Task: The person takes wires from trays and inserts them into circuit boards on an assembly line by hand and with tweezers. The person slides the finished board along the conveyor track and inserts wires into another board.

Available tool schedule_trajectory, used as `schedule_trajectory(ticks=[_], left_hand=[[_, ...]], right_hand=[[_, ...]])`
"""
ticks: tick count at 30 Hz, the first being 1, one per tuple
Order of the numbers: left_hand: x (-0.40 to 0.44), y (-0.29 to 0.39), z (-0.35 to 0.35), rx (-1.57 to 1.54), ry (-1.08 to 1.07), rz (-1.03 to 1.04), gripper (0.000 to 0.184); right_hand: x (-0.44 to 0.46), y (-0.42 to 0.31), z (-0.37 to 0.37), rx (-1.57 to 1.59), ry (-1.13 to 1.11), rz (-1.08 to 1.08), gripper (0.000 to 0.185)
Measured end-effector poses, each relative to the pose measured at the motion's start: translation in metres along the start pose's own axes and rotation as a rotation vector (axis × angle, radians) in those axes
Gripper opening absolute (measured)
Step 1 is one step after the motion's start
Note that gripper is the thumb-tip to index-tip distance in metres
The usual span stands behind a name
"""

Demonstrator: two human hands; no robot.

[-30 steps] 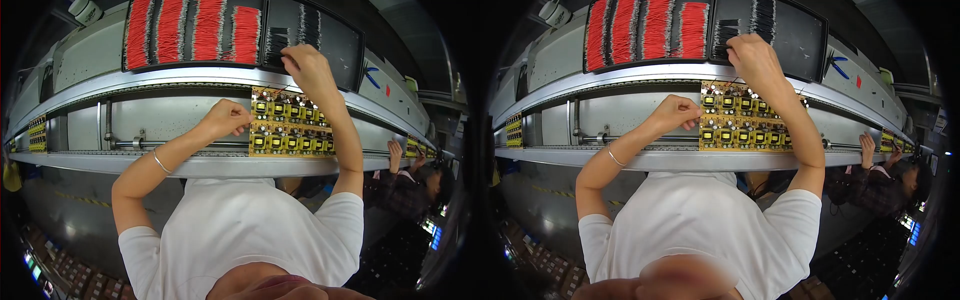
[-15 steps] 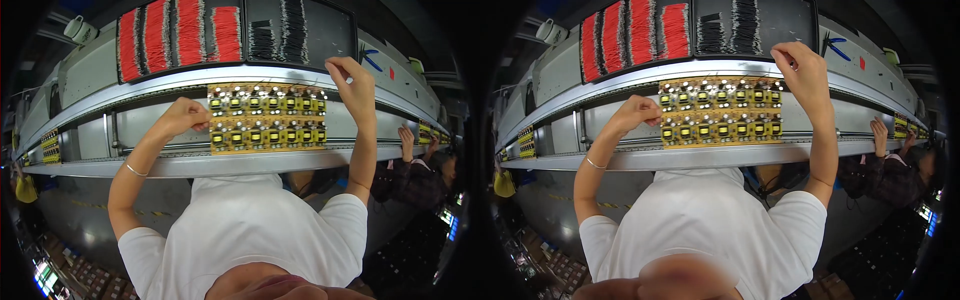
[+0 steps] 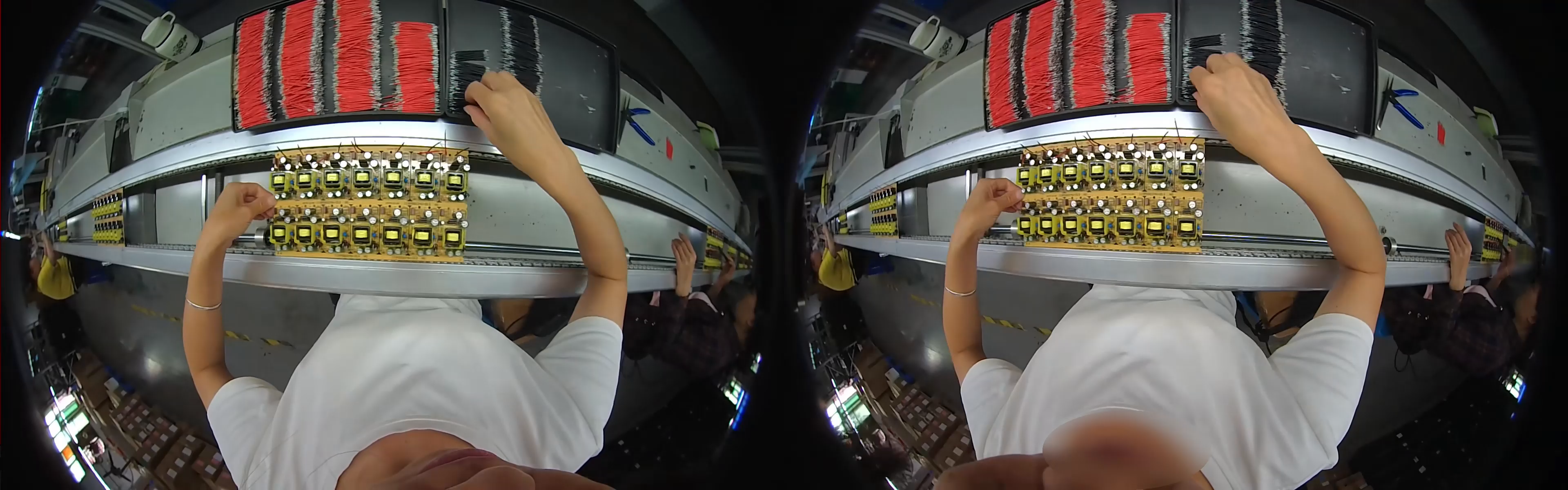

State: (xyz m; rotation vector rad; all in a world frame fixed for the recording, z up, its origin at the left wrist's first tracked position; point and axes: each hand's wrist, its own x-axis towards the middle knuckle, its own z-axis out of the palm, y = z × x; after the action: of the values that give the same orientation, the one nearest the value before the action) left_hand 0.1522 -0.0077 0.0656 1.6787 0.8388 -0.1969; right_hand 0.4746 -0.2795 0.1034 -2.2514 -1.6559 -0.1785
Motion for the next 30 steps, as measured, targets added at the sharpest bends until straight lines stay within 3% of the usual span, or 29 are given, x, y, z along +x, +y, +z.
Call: schedule_trajectory(ticks=[3, 7, 10, 12, 14, 17, 22, 24, 30], left_hand=[[-0.004, -0.005, -0.003, 0.006, 0.059, 0.023, 0.012], [-0.011, 0.025, -0.008, 0.539, 0.239, 0.169, 0.011], [-0.015, 0.063, 0.009, 0.573, 0.398, 0.294, 0.012], [-0.008, 0.091, 0.026, 0.599, 0.456, 0.505, 0.012], [0.016, 0.102, 0.043, 0.633, 0.441, 0.873, 0.009], [0.044, 0.126, 0.090, 0.837, 0.429, 1.094, 0.009], [0.087, 0.145, 0.143, 1.172, 0.515, 1.092, 0.010], [0.104, 0.149, 0.156, 1.181, 0.557, 1.116, 0.010], [0.109, 0.148, 0.156, 1.126, 0.584, 1.114, 0.009]], right_hand=[[0.009, -0.001, 0.012, -0.065, -0.038, -0.011, 0.005], [0.013, 0.000, 0.015, -0.065, -0.101, 0.015, 0.007], [0.011, 0.001, 0.011, -0.013, -0.108, 0.040, 0.009], [0.009, 0.000, 0.005, 0.041, -0.105, 0.073, 0.012], [0.009, -0.004, 0.001, 0.086, -0.061, 0.075, 0.012], [0.001, -0.006, -0.009, 0.222, 0.079, 0.086, 0.014], [-0.023, -0.022, -0.023, 0.557, 0.084, 0.236, 0.015], [-0.041, -0.026, -0.026, 0.785, -0.035, 0.324, 0.021], [-0.083, -0.045, -0.011, 0.889, -0.092, 0.395, 0.022]])
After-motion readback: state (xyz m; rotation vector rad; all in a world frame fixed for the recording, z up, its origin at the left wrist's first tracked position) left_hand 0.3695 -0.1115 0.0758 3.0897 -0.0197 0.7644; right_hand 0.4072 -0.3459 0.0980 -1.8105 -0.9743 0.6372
